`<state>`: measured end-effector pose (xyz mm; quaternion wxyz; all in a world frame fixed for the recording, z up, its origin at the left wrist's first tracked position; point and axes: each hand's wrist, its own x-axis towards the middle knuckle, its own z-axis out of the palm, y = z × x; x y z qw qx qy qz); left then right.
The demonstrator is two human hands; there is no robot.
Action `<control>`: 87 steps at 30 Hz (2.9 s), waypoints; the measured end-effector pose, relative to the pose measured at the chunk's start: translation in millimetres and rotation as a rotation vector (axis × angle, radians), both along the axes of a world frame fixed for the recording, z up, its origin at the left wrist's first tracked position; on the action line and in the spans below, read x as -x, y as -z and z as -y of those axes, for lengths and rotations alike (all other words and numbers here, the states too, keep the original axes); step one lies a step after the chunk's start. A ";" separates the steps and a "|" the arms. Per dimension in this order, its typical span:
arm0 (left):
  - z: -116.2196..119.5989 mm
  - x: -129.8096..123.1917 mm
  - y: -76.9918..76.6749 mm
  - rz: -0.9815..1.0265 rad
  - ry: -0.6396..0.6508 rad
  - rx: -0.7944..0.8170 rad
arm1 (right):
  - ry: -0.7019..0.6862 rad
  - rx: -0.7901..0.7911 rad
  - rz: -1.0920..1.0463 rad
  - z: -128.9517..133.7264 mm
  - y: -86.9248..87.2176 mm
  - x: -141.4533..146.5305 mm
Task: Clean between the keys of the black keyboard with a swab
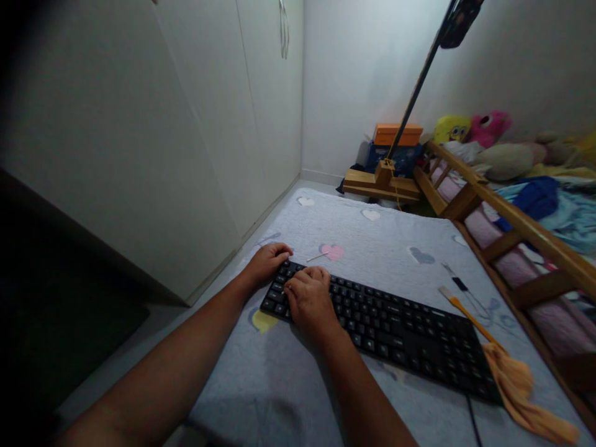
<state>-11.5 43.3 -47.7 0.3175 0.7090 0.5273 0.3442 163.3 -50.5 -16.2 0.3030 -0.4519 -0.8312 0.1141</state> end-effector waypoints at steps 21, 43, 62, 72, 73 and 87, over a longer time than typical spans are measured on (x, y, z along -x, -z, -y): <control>-1.4 0.8 1.3 -0.008 0.011 -0.018 | 0.079 -0.078 -0.028 -3.3 3.7 3.6; -3.5 2.1 5.1 -0.009 0.009 -0.020 | -0.017 0.068 -0.067 -1.1 3.1 14.1; -1.1 0.7 0.1 -0.034 0.004 -0.013 | -0.006 0.143 -0.040 -0.7 -8.4 -0.6; -1.0 1.4 1.4 -0.014 0.011 -0.009 | 0.040 0.012 -0.035 -3.9 0.7 0.9; -0.8 1.3 1.2 -0.018 0.011 -0.004 | 0.045 0.009 -0.033 -4.4 1.1 0.6; 0.2 0.6 -2.2 -0.020 0.008 -0.019 | 0.009 0.020 -0.022 0.4 -3.4 0.5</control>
